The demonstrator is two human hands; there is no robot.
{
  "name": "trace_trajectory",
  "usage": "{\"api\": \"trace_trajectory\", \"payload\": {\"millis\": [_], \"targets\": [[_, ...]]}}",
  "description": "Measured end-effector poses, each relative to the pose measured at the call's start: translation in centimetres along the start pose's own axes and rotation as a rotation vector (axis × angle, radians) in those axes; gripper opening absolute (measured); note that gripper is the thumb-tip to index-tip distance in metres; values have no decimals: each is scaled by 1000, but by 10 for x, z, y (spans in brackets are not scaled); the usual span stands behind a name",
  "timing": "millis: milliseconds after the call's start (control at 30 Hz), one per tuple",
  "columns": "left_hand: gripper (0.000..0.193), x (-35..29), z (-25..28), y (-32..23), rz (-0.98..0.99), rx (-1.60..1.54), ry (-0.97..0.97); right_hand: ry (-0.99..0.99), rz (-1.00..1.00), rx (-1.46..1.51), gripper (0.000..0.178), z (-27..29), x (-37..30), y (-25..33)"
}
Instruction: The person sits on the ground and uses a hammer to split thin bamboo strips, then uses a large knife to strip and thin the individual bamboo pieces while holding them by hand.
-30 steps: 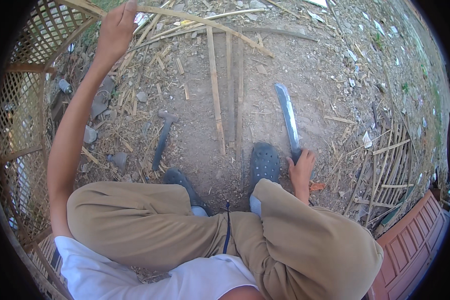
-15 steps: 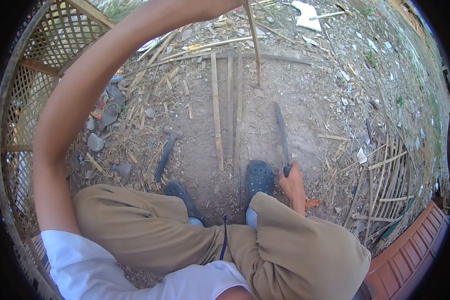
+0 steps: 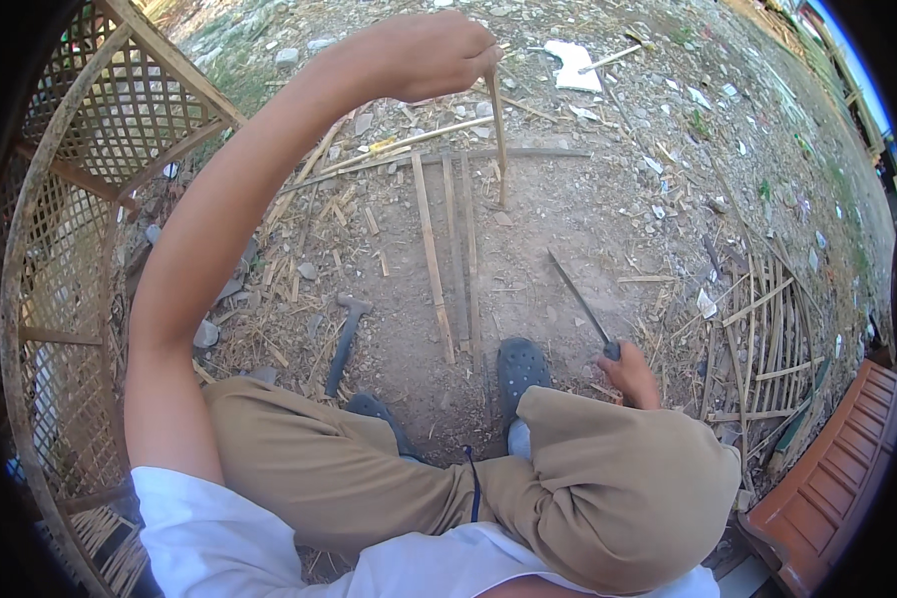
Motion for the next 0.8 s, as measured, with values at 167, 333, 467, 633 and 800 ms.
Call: {"api": "trace_trajectory", "payload": {"millis": [167, 333, 467, 633, 800], "targets": [[55, 9, -3, -2, 20, -62, 112, -163, 206, 404, 34, 87, -33, 106], [51, -2, -7, 18, -36, 9, -80, -241, 509, 773, 27, 109, -51, 240], [47, 4, -8, 0, -14, -65, -64, -415, 609, 620, 29, 106, -56, 262], [46, -27, -23, 25, -102, -1, -187, -458, 697, 592, 29, 76, -60, 301], [46, -53, -25, 31, -42, 26, -210, -403, 667, 384, 27, 47, -43, 299]]}}
Point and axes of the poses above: each hand's wrist, its own x-axis towards the middle knuckle, its own z-axis out of the back of the hand, y = z × x, the point moved 1 cm from there along x, towards the middle knuckle, and after that the axes turned 6 degrees about -x, right-handed, at the moved point
